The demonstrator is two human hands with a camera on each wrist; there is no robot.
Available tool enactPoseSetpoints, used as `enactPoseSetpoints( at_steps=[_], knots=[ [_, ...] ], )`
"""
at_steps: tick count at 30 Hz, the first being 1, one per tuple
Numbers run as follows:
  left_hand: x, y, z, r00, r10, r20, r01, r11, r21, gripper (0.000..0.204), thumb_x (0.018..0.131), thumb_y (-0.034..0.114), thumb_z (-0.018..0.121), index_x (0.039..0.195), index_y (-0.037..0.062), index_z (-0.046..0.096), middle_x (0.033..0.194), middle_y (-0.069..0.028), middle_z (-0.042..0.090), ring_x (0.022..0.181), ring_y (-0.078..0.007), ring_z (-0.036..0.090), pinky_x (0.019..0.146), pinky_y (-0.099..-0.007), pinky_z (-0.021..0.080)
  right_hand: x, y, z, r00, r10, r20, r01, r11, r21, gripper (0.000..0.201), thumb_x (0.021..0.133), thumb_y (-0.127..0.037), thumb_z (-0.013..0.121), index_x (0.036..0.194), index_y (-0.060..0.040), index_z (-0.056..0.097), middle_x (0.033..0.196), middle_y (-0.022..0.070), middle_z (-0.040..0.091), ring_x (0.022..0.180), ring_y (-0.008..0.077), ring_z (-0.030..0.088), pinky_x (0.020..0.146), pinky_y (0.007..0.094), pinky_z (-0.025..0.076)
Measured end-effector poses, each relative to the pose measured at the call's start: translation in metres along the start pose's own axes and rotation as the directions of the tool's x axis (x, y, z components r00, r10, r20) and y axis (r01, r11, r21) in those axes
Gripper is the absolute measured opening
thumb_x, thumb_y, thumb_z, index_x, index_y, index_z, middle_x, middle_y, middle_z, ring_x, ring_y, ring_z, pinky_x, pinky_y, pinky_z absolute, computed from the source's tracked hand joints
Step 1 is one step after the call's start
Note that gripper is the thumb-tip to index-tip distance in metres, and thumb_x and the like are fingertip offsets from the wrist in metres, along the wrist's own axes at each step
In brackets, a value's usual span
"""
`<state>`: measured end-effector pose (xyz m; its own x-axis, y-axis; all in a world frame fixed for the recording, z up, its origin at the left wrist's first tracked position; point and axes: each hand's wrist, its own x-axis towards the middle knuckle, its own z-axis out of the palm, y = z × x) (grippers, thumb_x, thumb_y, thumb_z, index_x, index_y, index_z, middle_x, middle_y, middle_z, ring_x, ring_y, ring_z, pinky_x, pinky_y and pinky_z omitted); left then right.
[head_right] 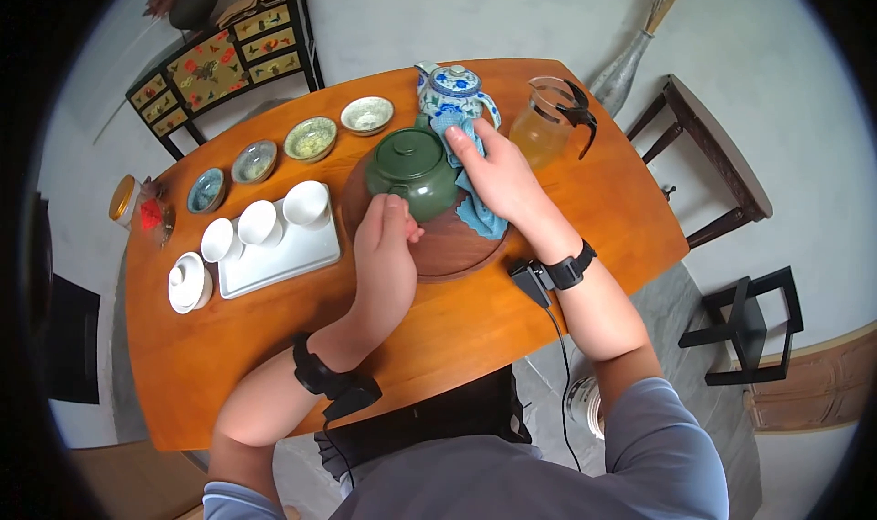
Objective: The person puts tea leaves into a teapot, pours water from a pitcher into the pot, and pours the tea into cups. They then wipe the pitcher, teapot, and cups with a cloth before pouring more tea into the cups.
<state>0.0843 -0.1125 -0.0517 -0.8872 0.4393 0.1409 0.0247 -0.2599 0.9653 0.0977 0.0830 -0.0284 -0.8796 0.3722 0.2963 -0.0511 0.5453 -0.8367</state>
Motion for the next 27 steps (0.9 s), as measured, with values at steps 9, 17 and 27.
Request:
enactPoseSetpoints(
  at_steps=[9, 17, 27],
  knots=[
    [-0.009, -0.008, 0.004, 0.992, 0.060, 0.114, -0.067, 0.996, 0.055, 0.021, 0.111, 0.017, 0.044, 0.116, 0.0008, 0.056, 0.093, -0.0042, 0.059, 0.091, -0.0144, 0.056, 0.089, -0.0305, 0.046, -0.008, -0.025, 0.002, 0.985, 0.011, 0.174, 0.009, 0.993, -0.114, 0.061, 0.092, -0.049, 0.076, 0.129, -0.0022, 0.063, 0.110, 0.0200, 0.071, 0.104, 0.0324, 0.069, 0.091, 0.0397, 0.054],
    [-0.016, -0.017, 0.012, 0.966, 0.256, -0.044, -0.212, 0.875, 0.436, 0.016, 0.099, 0.008, 0.058, 0.113, 0.0012, 0.064, 0.117, -0.0189, 0.058, 0.111, -0.0446, 0.053, 0.097, -0.0513, 0.043, -0.037, -0.054, 0.010, 0.985, -0.152, 0.078, 0.171, 0.854, -0.491, 0.100, 0.078, -0.061, 0.083, 0.145, 0.0046, 0.049, 0.134, 0.0235, 0.057, 0.120, 0.0431, 0.063, 0.099, 0.0477, 0.053],
    [-0.050, 0.010, -0.040, 0.907, 0.275, 0.319, -0.416, 0.700, 0.580, 0.062, 0.087, 0.007, 0.073, 0.139, -0.0057, 0.041, 0.126, -0.0247, 0.047, 0.121, -0.0429, 0.050, 0.105, -0.0481, 0.043, -0.044, -0.070, 0.017, 0.994, -0.061, 0.087, 0.100, 0.806, -0.584, 0.084, 0.079, -0.043, 0.081, 0.146, -0.0020, 0.050, 0.127, 0.0218, 0.058, 0.111, 0.0426, 0.066, 0.093, 0.0480, 0.055]
  ],
)
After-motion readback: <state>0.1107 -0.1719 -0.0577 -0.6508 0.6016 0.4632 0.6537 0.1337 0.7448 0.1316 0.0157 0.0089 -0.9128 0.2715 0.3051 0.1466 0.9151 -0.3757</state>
